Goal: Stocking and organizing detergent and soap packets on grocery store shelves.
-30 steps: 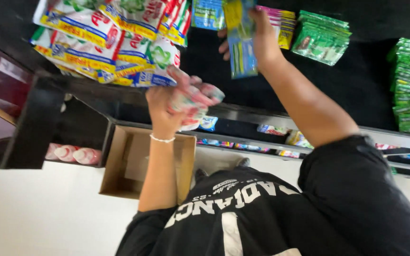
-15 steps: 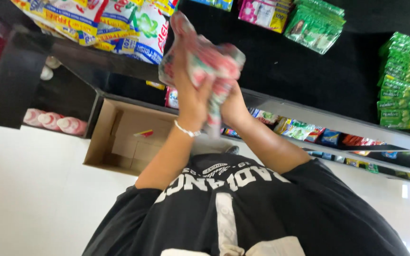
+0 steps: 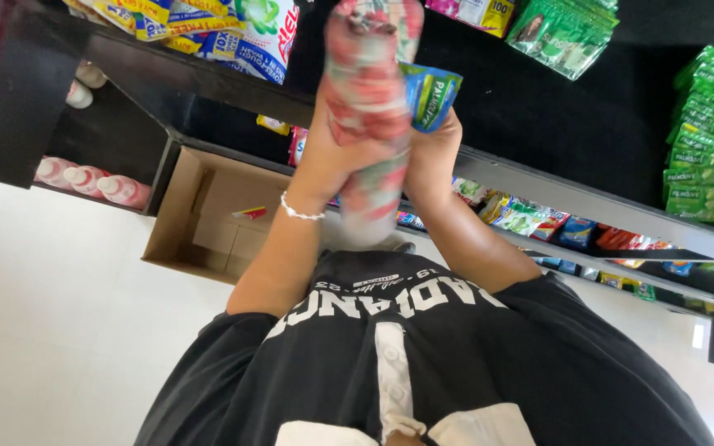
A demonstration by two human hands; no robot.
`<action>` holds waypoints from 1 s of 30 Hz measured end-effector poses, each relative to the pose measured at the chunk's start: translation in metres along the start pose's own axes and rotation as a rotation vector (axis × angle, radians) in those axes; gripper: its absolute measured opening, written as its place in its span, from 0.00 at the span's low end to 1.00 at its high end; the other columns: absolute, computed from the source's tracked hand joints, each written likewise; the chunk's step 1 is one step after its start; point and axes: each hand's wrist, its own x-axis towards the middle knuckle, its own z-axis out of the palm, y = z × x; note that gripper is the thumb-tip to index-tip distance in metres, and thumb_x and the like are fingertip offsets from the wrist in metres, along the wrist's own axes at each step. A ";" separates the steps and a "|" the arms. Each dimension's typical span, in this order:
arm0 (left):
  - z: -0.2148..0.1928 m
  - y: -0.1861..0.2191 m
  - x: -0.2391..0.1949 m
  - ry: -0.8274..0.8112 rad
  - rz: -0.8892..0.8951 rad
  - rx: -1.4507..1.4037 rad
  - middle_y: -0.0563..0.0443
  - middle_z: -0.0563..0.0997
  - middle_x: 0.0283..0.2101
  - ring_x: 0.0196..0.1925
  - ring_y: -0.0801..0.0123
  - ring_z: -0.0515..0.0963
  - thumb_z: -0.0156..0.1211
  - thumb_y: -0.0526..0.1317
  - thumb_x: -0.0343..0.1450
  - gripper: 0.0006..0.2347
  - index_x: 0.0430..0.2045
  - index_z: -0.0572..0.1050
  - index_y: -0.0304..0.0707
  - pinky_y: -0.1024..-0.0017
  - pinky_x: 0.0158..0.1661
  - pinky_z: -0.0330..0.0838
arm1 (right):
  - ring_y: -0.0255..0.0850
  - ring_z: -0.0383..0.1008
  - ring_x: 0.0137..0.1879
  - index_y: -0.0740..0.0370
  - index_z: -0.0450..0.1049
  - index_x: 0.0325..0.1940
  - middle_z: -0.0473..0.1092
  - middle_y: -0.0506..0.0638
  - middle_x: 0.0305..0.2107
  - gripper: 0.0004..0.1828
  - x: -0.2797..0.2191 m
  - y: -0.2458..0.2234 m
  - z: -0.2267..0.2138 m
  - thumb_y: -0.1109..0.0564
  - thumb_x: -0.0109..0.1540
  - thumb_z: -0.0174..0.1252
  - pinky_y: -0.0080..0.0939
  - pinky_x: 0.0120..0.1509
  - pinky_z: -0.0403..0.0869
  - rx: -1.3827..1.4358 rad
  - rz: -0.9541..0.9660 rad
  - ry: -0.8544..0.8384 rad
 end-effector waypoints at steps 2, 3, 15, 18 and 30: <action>-0.003 -0.003 -0.006 -0.110 0.011 0.137 0.53 0.74 0.57 0.58 0.75 0.75 0.77 0.40 0.66 0.34 0.62 0.60 0.34 0.71 0.60 0.71 | 0.33 0.79 0.44 0.65 0.76 0.48 0.79 0.47 0.40 0.16 -0.001 0.001 -0.007 0.72 0.58 0.67 0.38 0.52 0.80 0.040 0.002 0.044; -0.008 -0.008 -0.009 -0.041 0.010 0.305 0.52 0.78 0.54 0.56 0.74 0.78 0.75 0.35 0.68 0.27 0.59 0.66 0.31 0.70 0.59 0.73 | 0.34 0.79 0.43 0.67 0.77 0.48 0.79 0.49 0.40 0.14 -0.002 0.002 -0.011 0.73 0.60 0.67 0.38 0.51 0.79 -0.059 -0.004 0.024; -0.063 -0.048 -0.021 0.313 -0.075 -0.186 0.49 0.82 0.46 0.42 0.73 0.78 0.65 0.38 0.75 0.15 0.56 0.75 0.32 0.74 0.47 0.70 | 0.36 0.79 0.42 0.66 0.76 0.46 0.78 0.51 0.38 0.13 -0.012 -0.059 0.011 0.73 0.60 0.68 0.39 0.51 0.79 -0.103 -0.008 -0.057; -0.015 -0.005 -0.020 -0.007 -0.094 0.035 0.51 0.78 0.49 0.47 0.76 0.74 0.73 0.36 0.68 0.25 0.59 0.70 0.34 0.76 0.49 0.66 | 0.37 0.79 0.42 0.63 0.75 0.47 0.77 0.50 0.38 0.14 -0.002 -0.052 -0.004 0.73 0.61 0.67 0.40 0.52 0.79 0.080 -0.063 0.022; -0.034 -0.008 -0.025 0.199 -0.119 0.027 0.46 0.84 0.50 0.51 0.64 0.84 0.74 0.23 0.66 0.21 0.52 0.75 0.28 0.63 0.57 0.78 | 0.41 0.79 0.34 0.65 0.74 0.42 0.78 0.55 0.33 0.12 -0.018 -0.069 -0.010 0.73 0.58 0.66 0.43 0.39 0.79 -0.004 0.113 -0.030</action>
